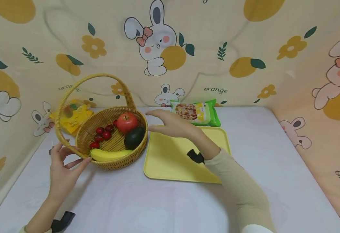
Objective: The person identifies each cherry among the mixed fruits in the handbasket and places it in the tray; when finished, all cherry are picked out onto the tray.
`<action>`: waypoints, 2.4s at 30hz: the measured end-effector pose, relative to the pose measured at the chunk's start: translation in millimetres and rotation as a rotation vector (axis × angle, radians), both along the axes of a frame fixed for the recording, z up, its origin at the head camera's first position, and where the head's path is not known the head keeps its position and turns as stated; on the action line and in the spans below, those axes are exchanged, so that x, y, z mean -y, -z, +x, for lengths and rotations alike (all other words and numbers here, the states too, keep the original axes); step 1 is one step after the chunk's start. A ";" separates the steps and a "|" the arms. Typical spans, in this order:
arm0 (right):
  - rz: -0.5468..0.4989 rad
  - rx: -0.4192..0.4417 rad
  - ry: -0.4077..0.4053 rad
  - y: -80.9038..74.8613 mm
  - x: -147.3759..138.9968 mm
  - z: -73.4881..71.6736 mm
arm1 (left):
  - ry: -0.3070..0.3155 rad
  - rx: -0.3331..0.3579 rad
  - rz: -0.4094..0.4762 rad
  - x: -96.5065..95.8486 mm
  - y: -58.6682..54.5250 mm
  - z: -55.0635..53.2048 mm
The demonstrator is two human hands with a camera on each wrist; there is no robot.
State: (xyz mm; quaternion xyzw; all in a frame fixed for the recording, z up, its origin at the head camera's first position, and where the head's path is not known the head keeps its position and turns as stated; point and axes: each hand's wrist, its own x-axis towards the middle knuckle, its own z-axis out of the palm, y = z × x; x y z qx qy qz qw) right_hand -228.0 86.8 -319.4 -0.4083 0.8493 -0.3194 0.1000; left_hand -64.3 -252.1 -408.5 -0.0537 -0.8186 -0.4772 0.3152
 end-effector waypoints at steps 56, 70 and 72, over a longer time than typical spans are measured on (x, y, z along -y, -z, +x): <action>0.330 0.557 -0.408 46.4 251.3 -37.0 | 0.004 0.040 0.104 4.5 10.0 1.4; -0.232 0.373 -0.362 4.1 135.2 -67.8 | 0.008 0.041 0.098 1.2 7.4 0.5; -0.293 0.344 -0.282 5.2 100.9 -72.8 | 0.005 0.045 0.097 1.2 6.4 0.2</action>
